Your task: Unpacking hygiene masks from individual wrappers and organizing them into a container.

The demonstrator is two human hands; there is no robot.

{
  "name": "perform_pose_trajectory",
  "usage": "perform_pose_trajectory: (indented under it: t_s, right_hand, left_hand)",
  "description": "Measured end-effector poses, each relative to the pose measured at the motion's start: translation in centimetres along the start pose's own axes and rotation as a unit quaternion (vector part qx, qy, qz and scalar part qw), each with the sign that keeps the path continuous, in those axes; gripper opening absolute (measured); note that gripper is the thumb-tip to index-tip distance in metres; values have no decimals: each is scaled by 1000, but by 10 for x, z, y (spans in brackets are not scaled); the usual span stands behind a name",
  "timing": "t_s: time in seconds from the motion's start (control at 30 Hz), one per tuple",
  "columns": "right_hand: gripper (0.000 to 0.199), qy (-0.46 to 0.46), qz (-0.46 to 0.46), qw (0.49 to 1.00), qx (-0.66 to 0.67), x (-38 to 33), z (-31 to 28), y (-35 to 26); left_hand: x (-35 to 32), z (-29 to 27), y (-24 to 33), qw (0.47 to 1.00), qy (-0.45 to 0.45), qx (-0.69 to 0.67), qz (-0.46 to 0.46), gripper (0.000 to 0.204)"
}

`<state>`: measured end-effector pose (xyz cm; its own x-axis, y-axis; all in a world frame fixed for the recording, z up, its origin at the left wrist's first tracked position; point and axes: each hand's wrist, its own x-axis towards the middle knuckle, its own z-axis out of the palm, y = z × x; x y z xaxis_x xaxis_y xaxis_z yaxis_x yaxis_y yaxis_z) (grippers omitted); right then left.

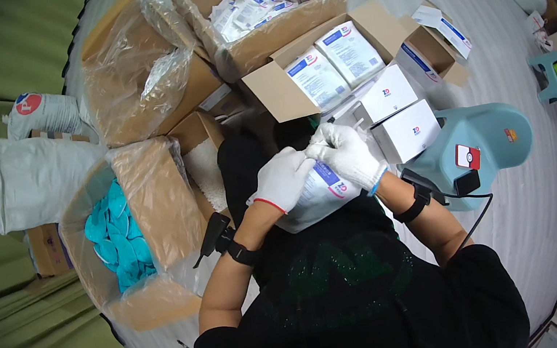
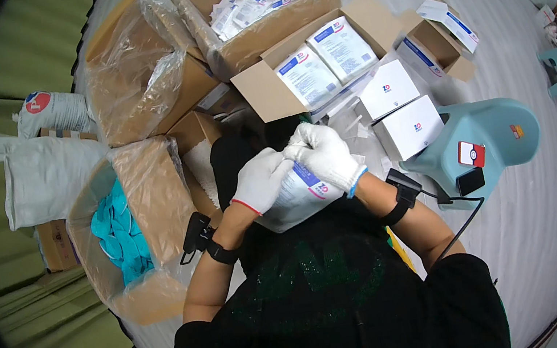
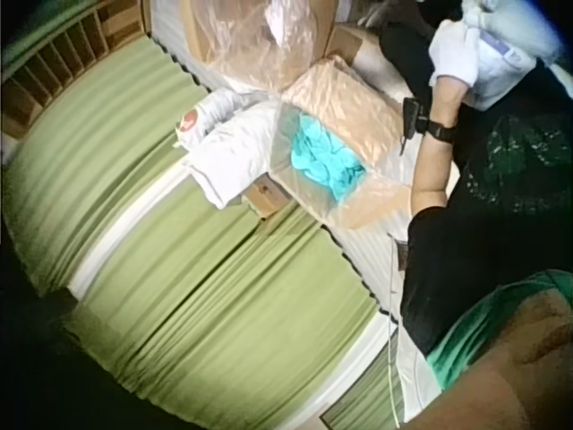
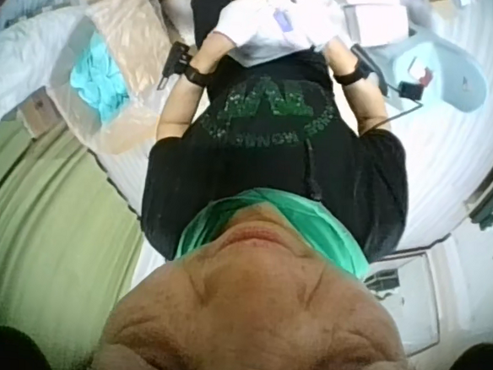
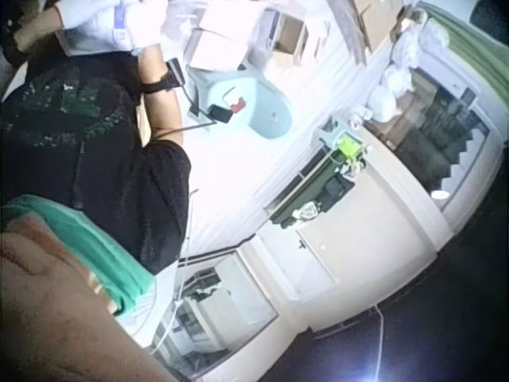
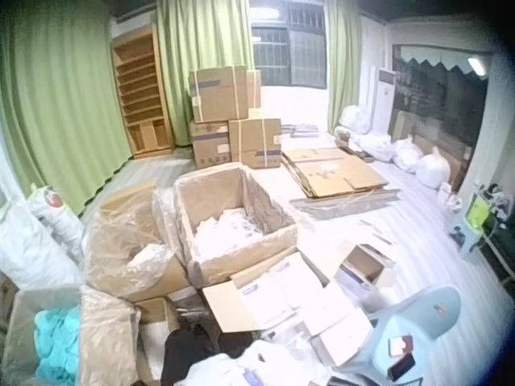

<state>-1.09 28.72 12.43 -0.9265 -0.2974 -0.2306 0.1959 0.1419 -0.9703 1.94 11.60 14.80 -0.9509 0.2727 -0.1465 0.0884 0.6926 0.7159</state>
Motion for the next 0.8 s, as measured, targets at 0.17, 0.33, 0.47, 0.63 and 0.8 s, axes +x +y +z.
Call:
perform_pose_trajectory:
  t_s: [0.17,0.33,0.47,0.63,0.8]
  right_hand:
    - [13,106,18,993,57,17,14,22]
    - [14,109,104,985,87,37,16,90]
    - [13,130,176,973,78,30,19,80]
    - [10,79,19,979,189,9,-2,43]
    - [7,-3,0,973,230,-7,-17,17]
  left_hand:
    - [19,13,2,927,212,245,189,12]
    - [16,15,8,904,149,249,315,15]
    - [-23,21,75,833,123,139,521,18]
    - [-25,10,46,911,101,119,381,16]
    - [10,-8,13,980,144,-95,98,15]
